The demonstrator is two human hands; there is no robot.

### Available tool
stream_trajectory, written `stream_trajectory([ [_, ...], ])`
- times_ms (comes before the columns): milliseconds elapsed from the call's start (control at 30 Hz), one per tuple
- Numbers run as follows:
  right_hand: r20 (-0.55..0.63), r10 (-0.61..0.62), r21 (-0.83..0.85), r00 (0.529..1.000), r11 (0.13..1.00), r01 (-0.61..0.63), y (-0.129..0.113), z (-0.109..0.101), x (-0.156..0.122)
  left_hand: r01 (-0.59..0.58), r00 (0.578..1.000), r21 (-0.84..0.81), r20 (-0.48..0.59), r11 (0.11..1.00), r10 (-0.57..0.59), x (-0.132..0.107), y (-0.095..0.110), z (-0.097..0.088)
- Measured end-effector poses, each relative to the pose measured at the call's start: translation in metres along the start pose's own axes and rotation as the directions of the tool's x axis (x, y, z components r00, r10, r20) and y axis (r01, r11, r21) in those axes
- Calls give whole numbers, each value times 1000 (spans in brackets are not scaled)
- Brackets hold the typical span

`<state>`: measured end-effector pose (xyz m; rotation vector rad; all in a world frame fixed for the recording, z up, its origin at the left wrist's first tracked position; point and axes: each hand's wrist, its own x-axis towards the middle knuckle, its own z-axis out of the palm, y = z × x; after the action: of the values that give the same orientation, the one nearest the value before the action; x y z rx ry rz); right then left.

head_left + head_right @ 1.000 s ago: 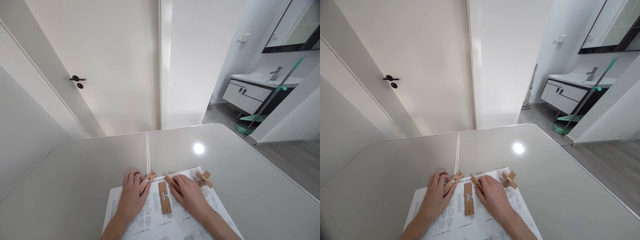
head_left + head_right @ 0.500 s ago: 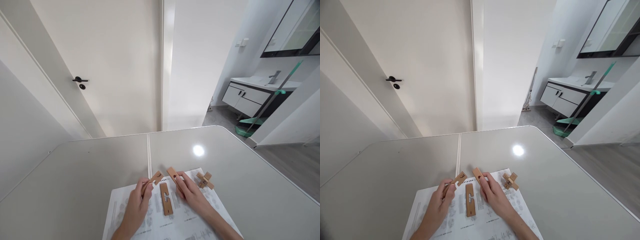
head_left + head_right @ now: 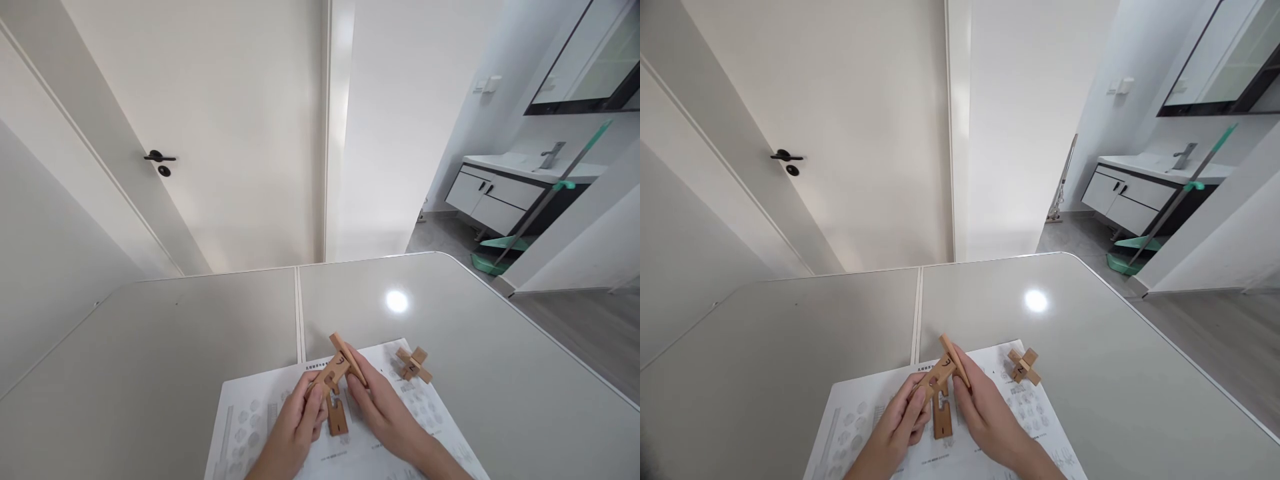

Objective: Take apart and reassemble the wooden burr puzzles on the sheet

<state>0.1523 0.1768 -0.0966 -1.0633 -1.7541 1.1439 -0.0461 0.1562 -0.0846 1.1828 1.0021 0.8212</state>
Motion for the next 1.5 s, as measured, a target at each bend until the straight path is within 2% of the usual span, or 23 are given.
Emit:
stream_trajectory([
  [100, 9, -97, -188, 995, 977, 97, 3, 1, 0, 6, 1000, 20, 17, 1000, -7, 0, 2, -1],
  [200, 52, -156, -283, 986, 945, 164, 5, 1, 0, 11, 1000, 22, 16, 1000, -11, 0, 3, -2],
  [333, 89, -208, -370, 974, 901, 226, 6, -4, 0, 14, 999, 13, 50, 1000, -14, 1, 3, -5],
  [500, 198, -211, -456, 957, 844, 281, 2, -13, 0, 6, 996, 40, 88, 999, -9, 1, 4, -7],
  [700, 251, -238, -471, 938, 817, 333, -2, -4, -2, -15, 997, 65, 75, 998, 10, 1, 6, -3],
  [833, 184, -245, -520, 952, 798, 306, 5, 4, -3, -19, 998, 54, 62, 998, 16, 1, 6, -1],
  [1000, 44, -289, -515, 956, 814, 270, 14, 4, -3, -7, 994, 107, 112, 994, -5, 2, 2, -2],
  [1167, 78, -286, -456, 955, 841, 289, 8, 1, -3, -26, 995, 148, 97, 989, 12, 1, -1, -3],
  [1333, 190, -322, -504, 927, 779, 374, 6, 6, -4, -47, 998, 150, 47, 988, 40, 2, -4, -2],
  [1400, 177, -340, -515, 924, 767, 381, 8, 9, -6, -44, 999, 136, 32, 990, 40, 3, -4, -2],
  [1500, 97, -356, -520, 930, 778, 352, 11, 12, -8, -45, 999, 104, 28, 994, 42, 3, -4, -2],
])
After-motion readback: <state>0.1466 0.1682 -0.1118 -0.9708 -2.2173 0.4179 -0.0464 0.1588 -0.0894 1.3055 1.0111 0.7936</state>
